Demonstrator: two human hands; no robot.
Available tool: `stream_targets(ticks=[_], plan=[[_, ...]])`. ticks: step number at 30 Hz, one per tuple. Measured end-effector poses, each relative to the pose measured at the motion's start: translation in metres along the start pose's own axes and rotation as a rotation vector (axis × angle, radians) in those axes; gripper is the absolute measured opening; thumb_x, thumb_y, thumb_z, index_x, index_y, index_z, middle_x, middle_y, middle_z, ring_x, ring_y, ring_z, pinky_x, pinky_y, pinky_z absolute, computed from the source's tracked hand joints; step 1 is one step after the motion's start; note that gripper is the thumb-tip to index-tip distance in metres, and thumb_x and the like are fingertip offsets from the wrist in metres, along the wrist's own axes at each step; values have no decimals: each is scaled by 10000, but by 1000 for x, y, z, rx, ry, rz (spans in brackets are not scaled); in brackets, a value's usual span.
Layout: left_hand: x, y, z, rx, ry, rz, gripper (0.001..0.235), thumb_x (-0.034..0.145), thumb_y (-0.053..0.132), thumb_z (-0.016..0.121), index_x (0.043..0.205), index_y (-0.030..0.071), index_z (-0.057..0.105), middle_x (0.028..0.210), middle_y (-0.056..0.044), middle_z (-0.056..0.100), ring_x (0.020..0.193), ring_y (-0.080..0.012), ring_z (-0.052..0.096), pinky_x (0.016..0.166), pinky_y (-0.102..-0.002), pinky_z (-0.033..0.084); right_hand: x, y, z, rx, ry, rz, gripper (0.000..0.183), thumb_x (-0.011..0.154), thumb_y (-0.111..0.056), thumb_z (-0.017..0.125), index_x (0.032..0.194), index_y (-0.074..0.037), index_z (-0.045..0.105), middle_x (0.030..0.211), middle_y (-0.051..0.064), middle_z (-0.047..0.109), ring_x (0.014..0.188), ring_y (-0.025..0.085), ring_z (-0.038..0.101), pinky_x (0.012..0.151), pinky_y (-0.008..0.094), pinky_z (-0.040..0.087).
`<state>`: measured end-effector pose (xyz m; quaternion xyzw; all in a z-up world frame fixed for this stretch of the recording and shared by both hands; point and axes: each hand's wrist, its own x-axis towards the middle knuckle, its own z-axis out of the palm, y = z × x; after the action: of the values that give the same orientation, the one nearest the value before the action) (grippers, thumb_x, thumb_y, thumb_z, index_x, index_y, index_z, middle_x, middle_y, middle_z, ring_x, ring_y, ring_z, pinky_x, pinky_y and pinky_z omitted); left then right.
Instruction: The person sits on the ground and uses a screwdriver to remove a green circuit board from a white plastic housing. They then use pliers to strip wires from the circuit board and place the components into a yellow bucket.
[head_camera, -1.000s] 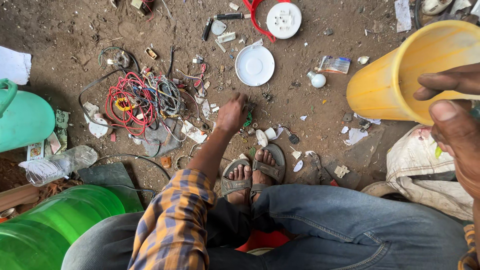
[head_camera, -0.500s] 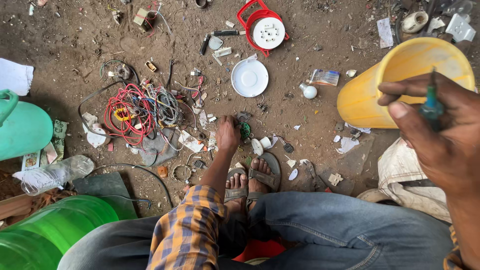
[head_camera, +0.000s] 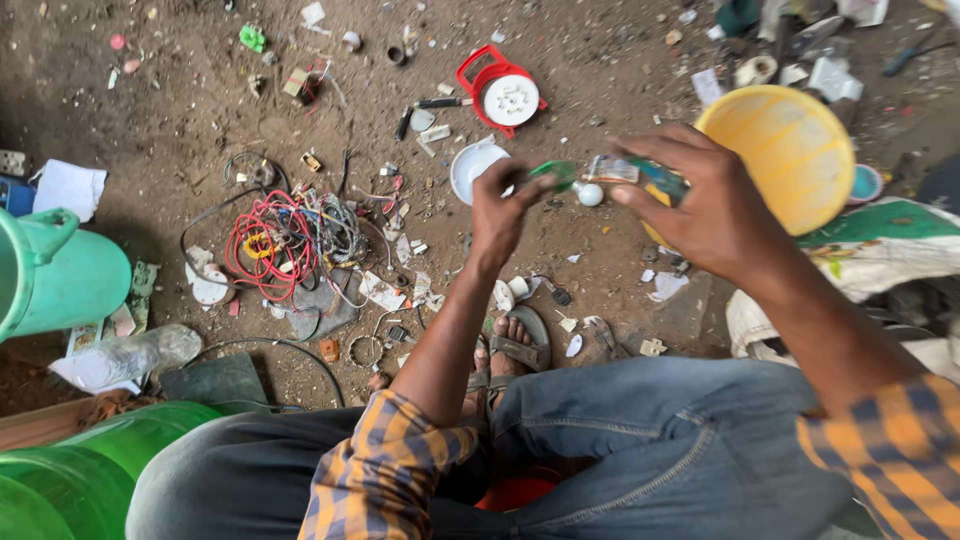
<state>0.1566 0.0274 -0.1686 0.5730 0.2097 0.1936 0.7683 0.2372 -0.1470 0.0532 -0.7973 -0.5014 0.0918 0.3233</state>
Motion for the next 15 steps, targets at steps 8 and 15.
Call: stream_targets(ticks=[8,15], plan=[[-37,104,51,-340,-169,-106,305,868,106,810,1114,-54,727,1033,-139,761,897,-172,731,768,-297,604,-10,-4,-4,120,67,167,274,905,-123,794,1137,-7,705,985,117,739,910,200,684,816,344,538],[-52,104,70,-696,-194,-106,295,947,94,752,1202,-47,711,1089,-112,755,957,-157,713,858,-312,599,-15,-13,-14,81,139,128,192,889,-117,802,991,-3,686,926,102,725,889,177,685,803,337,519]])
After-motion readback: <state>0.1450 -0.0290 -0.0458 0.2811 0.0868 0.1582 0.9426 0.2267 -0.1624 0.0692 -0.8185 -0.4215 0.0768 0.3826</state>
